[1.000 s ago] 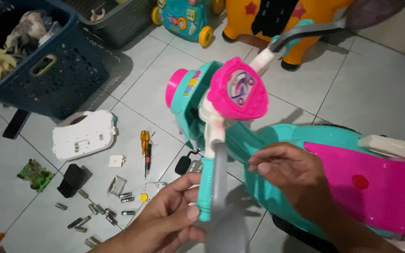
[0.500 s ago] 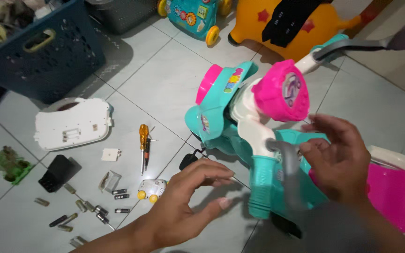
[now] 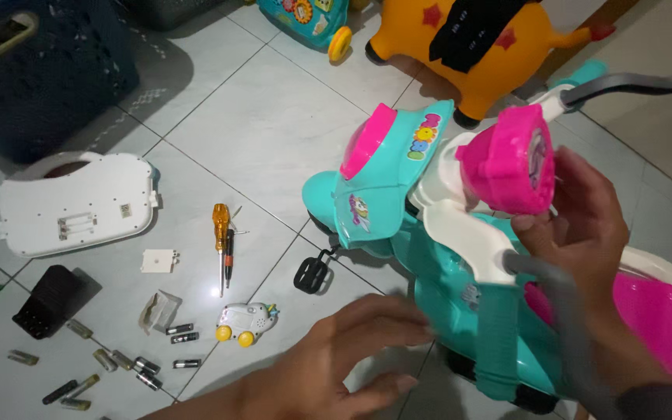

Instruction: The person assembles and repairs a teal and pink toy scooter. They attach the front body panel, adjust the handlebars, and use a screwdriver to tighten a screw on the pink front cover. They also use a marker to draw on the cover.

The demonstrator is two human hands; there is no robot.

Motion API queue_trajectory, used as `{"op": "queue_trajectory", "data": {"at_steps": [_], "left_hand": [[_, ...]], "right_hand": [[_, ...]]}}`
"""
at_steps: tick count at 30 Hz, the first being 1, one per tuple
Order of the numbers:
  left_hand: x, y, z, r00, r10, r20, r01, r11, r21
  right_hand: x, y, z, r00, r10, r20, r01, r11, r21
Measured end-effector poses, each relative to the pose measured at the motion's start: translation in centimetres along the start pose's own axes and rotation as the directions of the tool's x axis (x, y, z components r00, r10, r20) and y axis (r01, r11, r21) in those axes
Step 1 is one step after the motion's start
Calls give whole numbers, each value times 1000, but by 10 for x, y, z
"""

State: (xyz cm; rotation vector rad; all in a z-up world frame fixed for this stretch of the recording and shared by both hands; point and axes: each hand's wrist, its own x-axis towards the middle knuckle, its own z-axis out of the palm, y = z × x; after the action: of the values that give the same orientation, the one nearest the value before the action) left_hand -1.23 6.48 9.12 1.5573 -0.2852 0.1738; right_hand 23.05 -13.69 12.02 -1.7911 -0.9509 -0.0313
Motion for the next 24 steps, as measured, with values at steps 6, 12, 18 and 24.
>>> {"op": "queue_trajectory", "data": {"at_steps": [6, 12, 18, 24], "left_hand": [[-7, -10, -8, 1000, 12, -13, -11, 998, 54], [-13, -11, -9, 999, 50, -13, -50, 998, 39], [-29, 2, -15, 994, 108, 21, -108, 993, -40], [-42, 0, 3, 980, 192, 49, -193, 981, 14]], "right_hand": [[3, 4, 5, 983, -169, 70, 180, 966, -185], [4, -1, 15, 996, -84, -3, 83, 986, -142], [10, -9, 16, 978, -177, 115, 202, 939, -278], [0, -5, 32, 990, -131, 48, 134, 989, -57]]}}
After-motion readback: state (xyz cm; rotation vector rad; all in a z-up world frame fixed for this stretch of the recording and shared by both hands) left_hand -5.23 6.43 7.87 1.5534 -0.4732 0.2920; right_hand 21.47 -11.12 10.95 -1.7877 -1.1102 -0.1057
